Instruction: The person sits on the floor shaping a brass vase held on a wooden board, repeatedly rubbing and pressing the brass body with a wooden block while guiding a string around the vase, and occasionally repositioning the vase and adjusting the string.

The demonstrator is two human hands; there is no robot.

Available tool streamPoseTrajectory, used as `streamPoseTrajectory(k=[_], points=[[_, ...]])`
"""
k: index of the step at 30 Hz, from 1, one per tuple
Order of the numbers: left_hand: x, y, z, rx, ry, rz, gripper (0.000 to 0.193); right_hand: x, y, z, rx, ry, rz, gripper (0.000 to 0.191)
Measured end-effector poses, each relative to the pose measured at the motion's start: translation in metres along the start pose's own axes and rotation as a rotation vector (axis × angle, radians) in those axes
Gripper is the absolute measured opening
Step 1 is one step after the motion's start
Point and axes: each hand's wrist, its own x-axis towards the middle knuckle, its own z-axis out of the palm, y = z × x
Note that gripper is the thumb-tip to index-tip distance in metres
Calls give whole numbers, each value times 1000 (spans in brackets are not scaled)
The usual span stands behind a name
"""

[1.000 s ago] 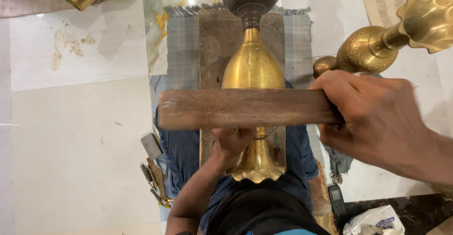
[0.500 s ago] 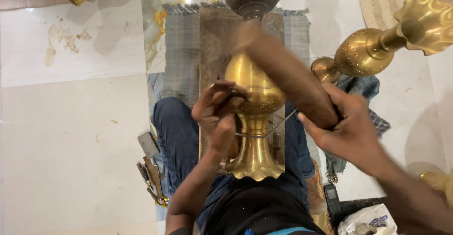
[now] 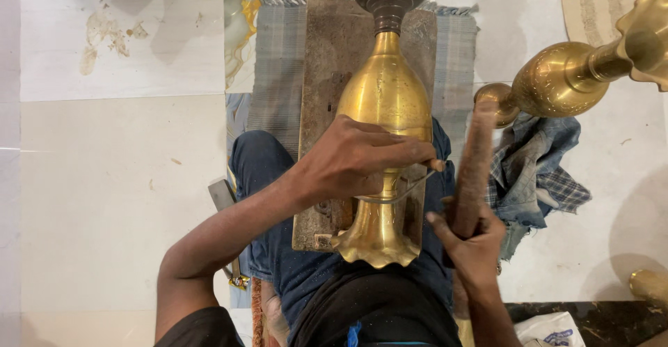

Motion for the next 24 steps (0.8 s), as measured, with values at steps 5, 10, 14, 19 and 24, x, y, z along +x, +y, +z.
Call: streamPoseTrajectory(k=[5,10,14,19,24], points=[[2,-6,2,35,-61,92,59,3,-34,-19,94,135,-3,20],[14,-12,-3,59,-217,134,43,3,-45,-23,-229,155,-323,25],[28,-13,-10,43,-293,184,43,-1,-44,-18,-398,92,-146,28],[40,-8,-17,7,-380,239,46,-4,-44,-4,-316,182,-198,17],[49,-6,-25,51,-460,270,45,-7,-31,5,-161,297,-238,17]])
